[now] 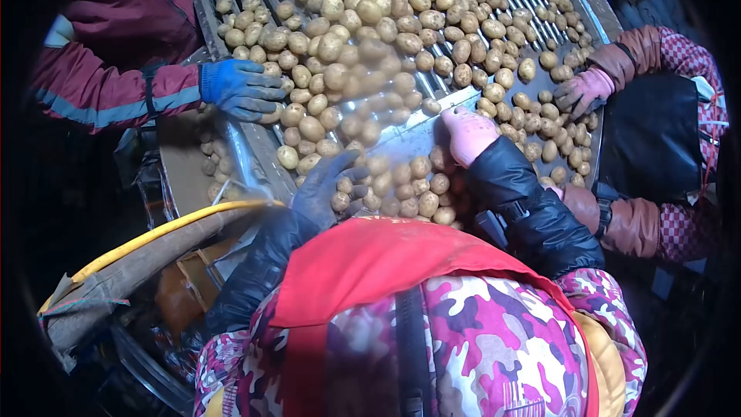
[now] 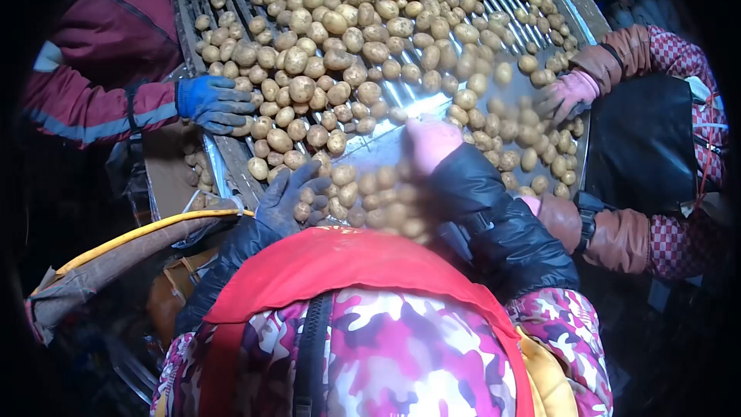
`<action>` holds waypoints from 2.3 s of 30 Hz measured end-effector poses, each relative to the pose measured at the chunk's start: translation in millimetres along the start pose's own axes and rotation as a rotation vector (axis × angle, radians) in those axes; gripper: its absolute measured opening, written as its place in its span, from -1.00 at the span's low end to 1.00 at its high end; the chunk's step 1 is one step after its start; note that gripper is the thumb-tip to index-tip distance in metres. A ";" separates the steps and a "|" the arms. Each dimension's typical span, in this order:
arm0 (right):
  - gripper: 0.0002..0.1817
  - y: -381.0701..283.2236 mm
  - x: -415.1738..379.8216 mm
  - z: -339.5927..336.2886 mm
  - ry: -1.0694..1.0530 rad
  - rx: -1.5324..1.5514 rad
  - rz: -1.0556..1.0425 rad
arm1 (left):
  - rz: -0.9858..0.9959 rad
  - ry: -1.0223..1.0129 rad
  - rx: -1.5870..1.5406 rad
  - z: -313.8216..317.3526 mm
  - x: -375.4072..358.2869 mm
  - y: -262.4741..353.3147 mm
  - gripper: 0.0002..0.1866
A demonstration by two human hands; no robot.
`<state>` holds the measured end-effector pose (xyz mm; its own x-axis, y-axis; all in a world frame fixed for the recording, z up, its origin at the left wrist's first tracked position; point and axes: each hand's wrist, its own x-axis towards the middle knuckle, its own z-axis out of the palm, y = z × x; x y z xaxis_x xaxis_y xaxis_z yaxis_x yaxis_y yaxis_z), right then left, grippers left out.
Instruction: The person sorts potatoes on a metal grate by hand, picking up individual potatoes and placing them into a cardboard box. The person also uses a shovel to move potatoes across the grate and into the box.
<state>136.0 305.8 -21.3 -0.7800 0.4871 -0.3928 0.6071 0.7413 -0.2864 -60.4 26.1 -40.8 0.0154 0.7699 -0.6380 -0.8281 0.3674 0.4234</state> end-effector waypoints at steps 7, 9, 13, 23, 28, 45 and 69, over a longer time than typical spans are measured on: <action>-0.64 -6.5 10.1 -0.5 0.055 0.427 0.147 | -0.029 0.018 -0.144 -3.2 7.5 1.1 -0.22; -0.60 -40.0 -2.1 -26.3 -0.119 0.863 0.054 | -0.019 -0.035 -0.201 -2.3 9.4 -1.3 -0.23; -0.67 -71.3 19.0 -22.0 0.167 0.332 -0.274 | -0.063 0.061 -0.206 1.5 12.7 -0.8 -0.28; -0.53 -62.9 16.6 41.3 0.046 0.003 -0.283 | -0.030 0.016 -0.172 -11.4 13.1 -0.3 -0.30; -0.57 -32.7 9.3 12.5 0.220 0.159 -0.158 | -0.574 -0.283 -1.702 -54.1 32.6 -9.5 -0.43; -0.41 -11.8 27.6 29.1 0.277 0.221 0.013 | -0.099 -0.185 -0.841 -38.1 32.2 -17.7 -0.34; -0.39 -77.4 -3.0 58.1 0.236 -0.008 -0.918 | 0.355 0.251 -0.301 -49.1 -107.2 -69.9 -0.43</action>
<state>100.2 220.1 -48.8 -0.9633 -0.2073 0.1704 -0.2591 0.8838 -0.3895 -31.6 -107.8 -33.5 -0.3990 0.6576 -0.6391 -0.8829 -0.0872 0.4614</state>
